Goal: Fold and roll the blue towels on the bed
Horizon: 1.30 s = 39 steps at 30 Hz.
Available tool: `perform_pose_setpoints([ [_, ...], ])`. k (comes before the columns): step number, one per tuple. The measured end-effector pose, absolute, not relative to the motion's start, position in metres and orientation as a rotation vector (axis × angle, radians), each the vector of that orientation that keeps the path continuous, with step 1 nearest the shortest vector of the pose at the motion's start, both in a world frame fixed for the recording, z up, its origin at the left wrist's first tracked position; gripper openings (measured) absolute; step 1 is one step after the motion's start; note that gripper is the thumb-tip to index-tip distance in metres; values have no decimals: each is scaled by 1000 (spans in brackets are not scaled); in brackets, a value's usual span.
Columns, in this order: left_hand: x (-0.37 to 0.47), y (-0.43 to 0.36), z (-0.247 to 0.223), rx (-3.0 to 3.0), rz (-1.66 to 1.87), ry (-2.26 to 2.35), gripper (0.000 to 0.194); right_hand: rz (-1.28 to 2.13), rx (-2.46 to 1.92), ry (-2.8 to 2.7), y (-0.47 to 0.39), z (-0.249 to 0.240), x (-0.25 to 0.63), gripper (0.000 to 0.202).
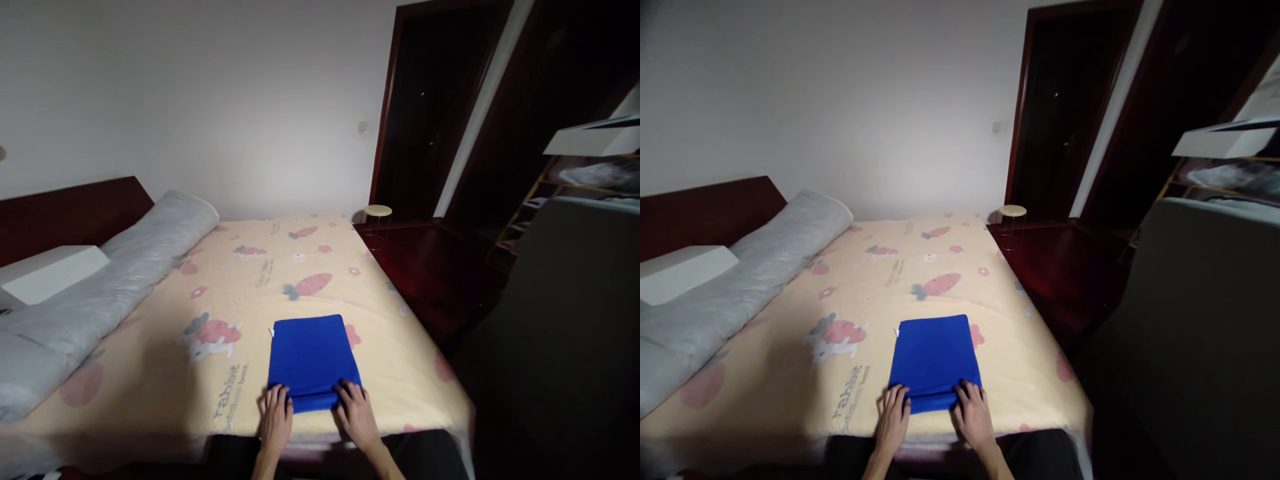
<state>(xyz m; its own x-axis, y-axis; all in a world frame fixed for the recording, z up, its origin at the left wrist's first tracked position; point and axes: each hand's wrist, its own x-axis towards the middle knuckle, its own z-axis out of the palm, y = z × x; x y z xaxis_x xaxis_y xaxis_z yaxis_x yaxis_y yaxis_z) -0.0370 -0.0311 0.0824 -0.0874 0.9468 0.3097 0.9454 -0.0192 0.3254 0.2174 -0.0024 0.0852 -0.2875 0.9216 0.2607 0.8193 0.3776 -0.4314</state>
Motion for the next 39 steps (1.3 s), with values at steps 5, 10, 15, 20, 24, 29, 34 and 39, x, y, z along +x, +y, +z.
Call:
perform_pose_setpoints([
  [5,-31,-34,75,2142,767,2288,36,287,-1487,-2177,-7,87,221,43],
  [10,9,-30,78,2298,819,2000,43,544,-1245,-2357,-14,101,180,55],
  [15,2,-27,76,2348,753,1928,36,477,-1254,-2322,-8,94,179,49],
  [20,-45,-34,75,2244,717,2156,33,140,-1432,-2151,0,70,231,37],
  [24,-46,-36,78,2163,761,2277,32,53,-1500,-2049,3,69,242,37],
  [29,2,-29,83,2239,825,2085,40,306,-1299,-2245,-2,97,199,38],
  [34,9,-24,83,2299,776,1951,35,391,-1293,-2278,-3,102,195,38],
  [39,-40,-29,79,2192,727,2197,33,138,-1597,-2083,8,79,252,40],
])
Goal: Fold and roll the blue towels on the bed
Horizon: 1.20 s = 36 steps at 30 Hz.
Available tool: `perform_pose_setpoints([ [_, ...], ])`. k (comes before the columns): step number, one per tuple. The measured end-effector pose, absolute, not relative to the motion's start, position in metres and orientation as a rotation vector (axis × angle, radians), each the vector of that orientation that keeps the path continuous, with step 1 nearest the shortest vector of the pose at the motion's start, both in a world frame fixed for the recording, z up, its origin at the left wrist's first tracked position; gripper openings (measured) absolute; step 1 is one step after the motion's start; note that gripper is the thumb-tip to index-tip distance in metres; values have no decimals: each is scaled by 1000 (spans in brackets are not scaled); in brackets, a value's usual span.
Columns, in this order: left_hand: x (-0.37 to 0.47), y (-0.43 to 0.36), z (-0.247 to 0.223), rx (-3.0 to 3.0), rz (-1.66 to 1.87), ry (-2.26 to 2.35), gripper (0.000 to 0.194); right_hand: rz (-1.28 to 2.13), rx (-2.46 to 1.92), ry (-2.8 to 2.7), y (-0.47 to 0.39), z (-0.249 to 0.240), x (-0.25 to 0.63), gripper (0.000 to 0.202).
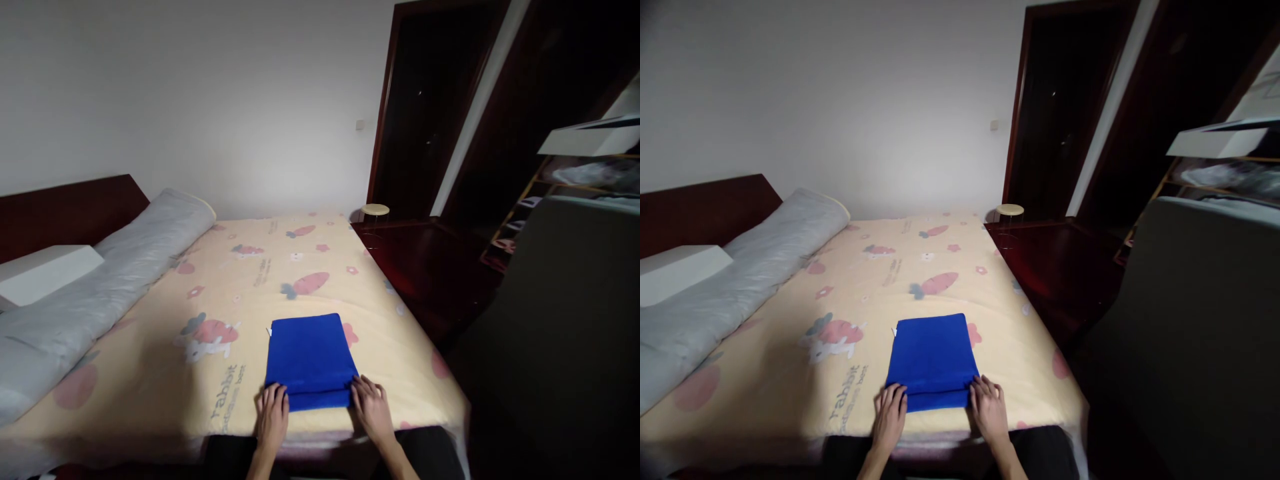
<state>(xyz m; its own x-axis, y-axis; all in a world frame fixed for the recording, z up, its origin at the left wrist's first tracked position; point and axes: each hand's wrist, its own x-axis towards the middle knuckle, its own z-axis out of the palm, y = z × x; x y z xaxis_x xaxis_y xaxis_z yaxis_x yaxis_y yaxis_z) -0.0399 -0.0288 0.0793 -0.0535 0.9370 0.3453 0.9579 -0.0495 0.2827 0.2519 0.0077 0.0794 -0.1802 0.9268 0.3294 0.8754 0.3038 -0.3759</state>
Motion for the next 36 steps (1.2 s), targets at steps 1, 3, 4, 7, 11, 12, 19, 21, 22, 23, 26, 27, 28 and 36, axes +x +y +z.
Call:
perform_pose_setpoints([
  [1,-44,-30,79,-2095,-704,-2137,33,112,-1621,-2064,8,78,257,39],
  [3,-40,-30,78,-2055,-720,-2110,33,110,-1610,-2064,6,80,251,38],
  [4,-33,-30,77,-2065,-734,-2073,34,142,-1570,-2092,4,84,240,38],
  [7,0,-27,74,-2242,-762,-1886,35,335,-1358,-2250,-2,96,197,39],
  [11,10,-24,70,-2344,-710,-1830,37,458,-1277,-2349,-2,98,173,41],
  [12,1,-25,69,-2315,-688,-1865,37,426,-1325,-2329,1,95,179,41],
  [19,-73,-33,69,-1874,-715,-2133,33,122,-1627,-2085,14,71,244,40],
  [21,-65,-32,70,-1803,-763,-2134,34,109,-1585,-2085,10,76,235,40],
  [22,-56,-31,71,-1834,-785,-2102,35,137,-1531,-2118,6,80,225,41],
  [23,-43,-31,72,-1920,-798,-2046,36,189,-1452,-2177,3,84,214,42],
  [26,-4,-30,75,-2308,-761,-1808,46,395,-1207,-2370,-8,94,181,46],
  [27,5,-30,74,-2378,-730,-1770,49,442,-1181,-2399,-9,95,175,48],
  [28,11,-30,73,-2401,-697,-1772,51,463,-1202,-2404,-10,93,172,48],
  [36,-52,-35,61,-1988,-482,-2150,47,139,-1664,-2097,9,56,239,46],
])
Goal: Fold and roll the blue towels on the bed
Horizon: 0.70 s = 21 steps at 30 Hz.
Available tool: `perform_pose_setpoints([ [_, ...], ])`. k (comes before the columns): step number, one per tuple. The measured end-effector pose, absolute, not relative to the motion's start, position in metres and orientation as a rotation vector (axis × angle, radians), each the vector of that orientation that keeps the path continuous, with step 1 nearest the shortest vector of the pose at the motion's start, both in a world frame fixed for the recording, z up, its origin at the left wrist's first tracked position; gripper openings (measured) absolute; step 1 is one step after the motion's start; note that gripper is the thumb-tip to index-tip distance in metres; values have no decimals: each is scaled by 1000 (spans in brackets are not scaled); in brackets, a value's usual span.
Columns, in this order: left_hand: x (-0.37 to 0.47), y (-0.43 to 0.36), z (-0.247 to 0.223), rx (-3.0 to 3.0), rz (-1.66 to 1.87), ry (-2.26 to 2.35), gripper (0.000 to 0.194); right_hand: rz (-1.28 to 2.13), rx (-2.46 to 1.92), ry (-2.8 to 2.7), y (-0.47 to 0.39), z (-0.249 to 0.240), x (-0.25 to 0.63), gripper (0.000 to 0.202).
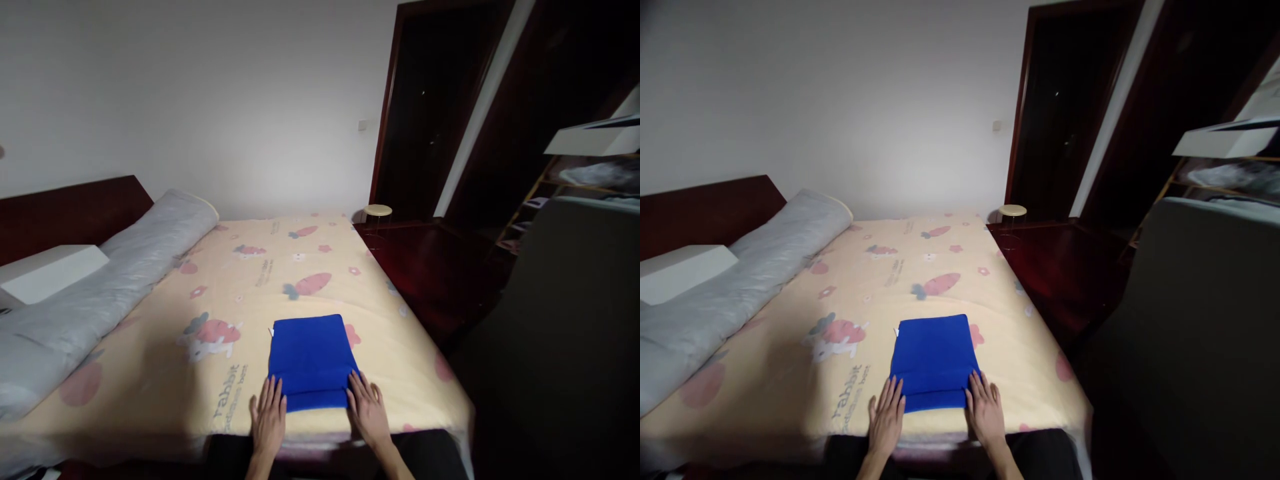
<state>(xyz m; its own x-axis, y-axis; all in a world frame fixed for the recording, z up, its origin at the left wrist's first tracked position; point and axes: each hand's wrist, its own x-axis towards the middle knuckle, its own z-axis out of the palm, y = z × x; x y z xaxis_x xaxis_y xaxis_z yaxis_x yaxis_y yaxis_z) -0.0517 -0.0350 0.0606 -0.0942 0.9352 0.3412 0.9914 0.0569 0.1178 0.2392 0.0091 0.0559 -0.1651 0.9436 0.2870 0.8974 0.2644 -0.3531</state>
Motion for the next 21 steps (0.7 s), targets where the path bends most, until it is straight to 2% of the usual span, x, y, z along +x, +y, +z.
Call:
perform_pose_setpoints([
  [3,-51,-35,66,-1939,-547,-2122,48,138,-1634,-2097,9,61,237,46],
  [8,-3,-21,79,-2470,-624,-1824,53,519,-1273,-2415,6,91,178,55],
  [10,5,-14,81,-2563,-603,-1832,52,581,-1242,-2443,10,95,165,52],
  [13,-15,-8,79,-2404,-597,-2010,46,455,-1462,-2300,21,86,179,47],
  [17,-65,-13,78,-1817,-753,-2239,40,168,-1797,-1993,33,63,233,48],
  [19,-73,-17,81,-1653,-866,-2215,39,92,-1812,-1932,32,59,249,48],
  [21,-62,-21,85,-1756,-955,-2085,41,93,-1713,-1971,25,63,250,46],
])
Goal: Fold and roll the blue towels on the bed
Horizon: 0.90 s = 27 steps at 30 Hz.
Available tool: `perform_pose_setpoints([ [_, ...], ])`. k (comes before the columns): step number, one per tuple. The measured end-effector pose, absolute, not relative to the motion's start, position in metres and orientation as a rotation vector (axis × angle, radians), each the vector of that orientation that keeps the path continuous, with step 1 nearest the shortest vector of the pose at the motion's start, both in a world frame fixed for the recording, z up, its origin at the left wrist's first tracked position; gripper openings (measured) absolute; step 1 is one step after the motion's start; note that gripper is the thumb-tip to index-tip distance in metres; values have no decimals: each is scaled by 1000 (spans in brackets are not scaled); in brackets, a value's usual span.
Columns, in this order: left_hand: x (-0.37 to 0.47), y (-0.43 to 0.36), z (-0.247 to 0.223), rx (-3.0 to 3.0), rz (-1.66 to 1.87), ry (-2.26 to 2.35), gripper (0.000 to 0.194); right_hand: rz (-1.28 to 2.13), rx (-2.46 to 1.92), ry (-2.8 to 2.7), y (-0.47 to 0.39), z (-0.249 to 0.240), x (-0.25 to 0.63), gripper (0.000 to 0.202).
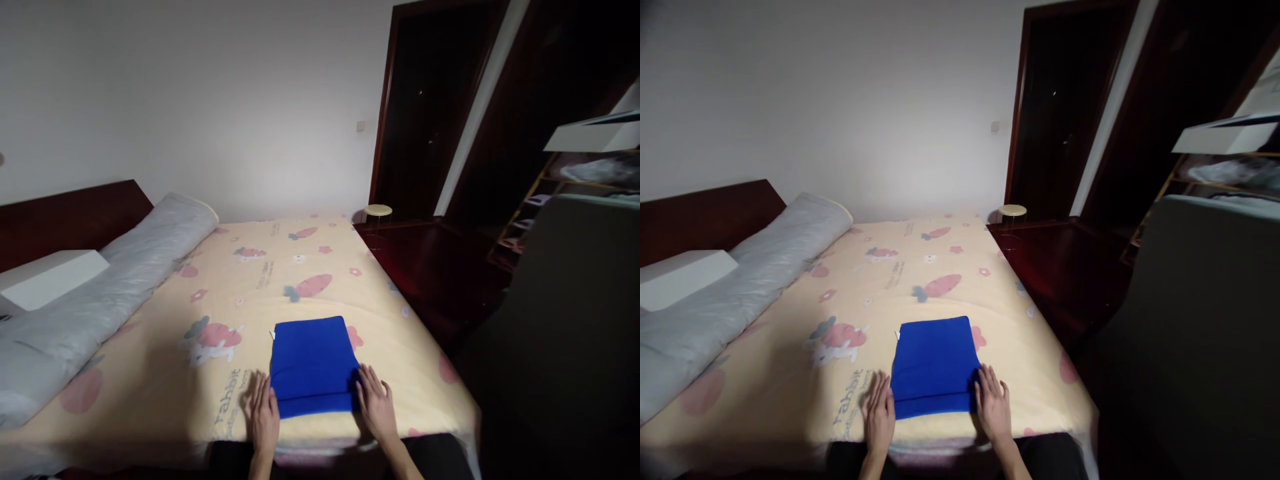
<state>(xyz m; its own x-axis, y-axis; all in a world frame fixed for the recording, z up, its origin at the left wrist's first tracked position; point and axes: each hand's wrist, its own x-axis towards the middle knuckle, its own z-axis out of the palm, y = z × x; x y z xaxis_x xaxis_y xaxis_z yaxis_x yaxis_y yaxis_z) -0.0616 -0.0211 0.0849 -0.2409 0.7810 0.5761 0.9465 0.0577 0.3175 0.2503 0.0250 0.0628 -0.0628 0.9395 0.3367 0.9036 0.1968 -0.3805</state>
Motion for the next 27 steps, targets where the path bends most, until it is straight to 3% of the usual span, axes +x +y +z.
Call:
perform_pose_setpoints([
  [5,8,-29,84,-2338,-861,-1689,55,336,-1302,-2266,-4,83,212,50],
  [11,8,-39,71,-2479,-745,-1733,52,500,-1245,-2353,-14,78,212,48],
  [18,-45,-47,66,-2393,-771,-1983,54,497,-1382,-2264,-9,62,246,47],
  [27,-58,-46,80,-2167,-660,-2172,54,212,-1482,-2218,-2,69,239,46],
])
